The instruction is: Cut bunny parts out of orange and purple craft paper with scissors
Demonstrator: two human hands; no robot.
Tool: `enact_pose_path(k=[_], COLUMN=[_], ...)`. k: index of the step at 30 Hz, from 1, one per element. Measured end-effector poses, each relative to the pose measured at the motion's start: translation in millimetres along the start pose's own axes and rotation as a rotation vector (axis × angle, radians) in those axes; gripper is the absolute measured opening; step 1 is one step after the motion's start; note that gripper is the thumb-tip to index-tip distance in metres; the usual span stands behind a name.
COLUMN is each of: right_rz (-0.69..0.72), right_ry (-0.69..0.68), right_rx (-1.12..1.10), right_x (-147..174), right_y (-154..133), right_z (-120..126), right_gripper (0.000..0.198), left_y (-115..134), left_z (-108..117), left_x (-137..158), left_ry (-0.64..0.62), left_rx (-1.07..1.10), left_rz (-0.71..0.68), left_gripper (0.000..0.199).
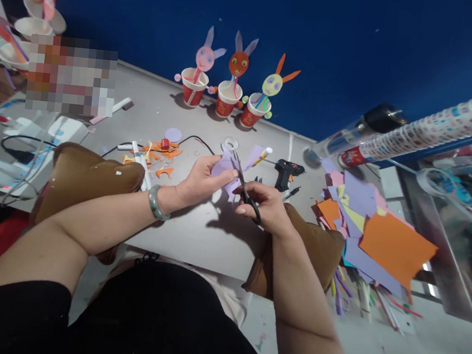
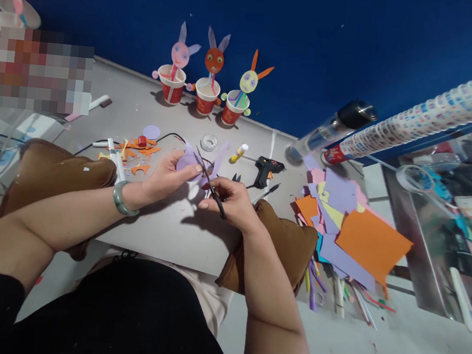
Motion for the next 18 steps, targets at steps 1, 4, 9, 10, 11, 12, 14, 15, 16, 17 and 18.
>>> enact_pose_path(k=[1,4,9,10,11,12,14,15,16,17,18], right_rz=[0.000,-0.008,-0.021,-0.013,-0.008,-0.009,-0.019,-0.024,-0.025,-0.023,-0.019], right_ry=[0.002,0.010,0.016,0.018,0.019,0.018,0.014,0.013,0.014,0.015,0.014], right_rx=[-0.003,-0.009,-0.002,0.002,0.003,0.000,-0.003,-0.001,0.002,0.007,0.011], right_x=[0.2,0.9,1.6,1.5,1.4,1.3,1.3,1.4,1.5,1.7,1.9], right_y=[-0.2,-1.2,-2.9,-3.3,-3.5,-3.5,-3.2,-3.1,-3.2,-3.4,-3.6], right_z=[-0.1,0.1,0.6,0.7,0.9,1.0,1.4,1.6,1.9,2.2,2.4], right_gripper=[0.058,0.058,0.059,0.059,0.059,0.059,0.059,0.059,0.059,0.059,0.059], left_y=[0.7,2.1,3.2,3.3,3.4,3.5,3.7,3.7,3.7,3.7,3.6], left_z=[0.2,0.5,0.6,0.7,0.8,0.9,1.1,1.1,1.1,1.2,1.3], left_x=[0.0,0.2,0.4,0.4,0.4,0.4,0.4,0.4,0.5,0.5,0.6], left_ry=[-0.001,-0.004,-0.011,-0.012,-0.011,-0.010,-0.012,-0.014,-0.017,-0.019,-0.018], left_rx=[0.000,0.003,0.025,0.027,0.025,0.023,0.023,0.026,0.030,0.034,0.033], left_rz=[0.000,0.004,-0.005,-0.006,-0.005,-0.003,0.000,0.002,0.003,0.003,0.004], left_gripper=[0.027,0.028,0.026,0.026,0.027,0.027,0.028,0.028,0.027,0.027,0.027])
Point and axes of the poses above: each hand's wrist, its own x-axis away from the middle knuckle, its own z-axis out of the back of the hand, y = z × x, the point moved 3 cm from there along -x, towards the middle knuckle, and after that the axes turned 8 degrees about -x, right-handed, at the moved point
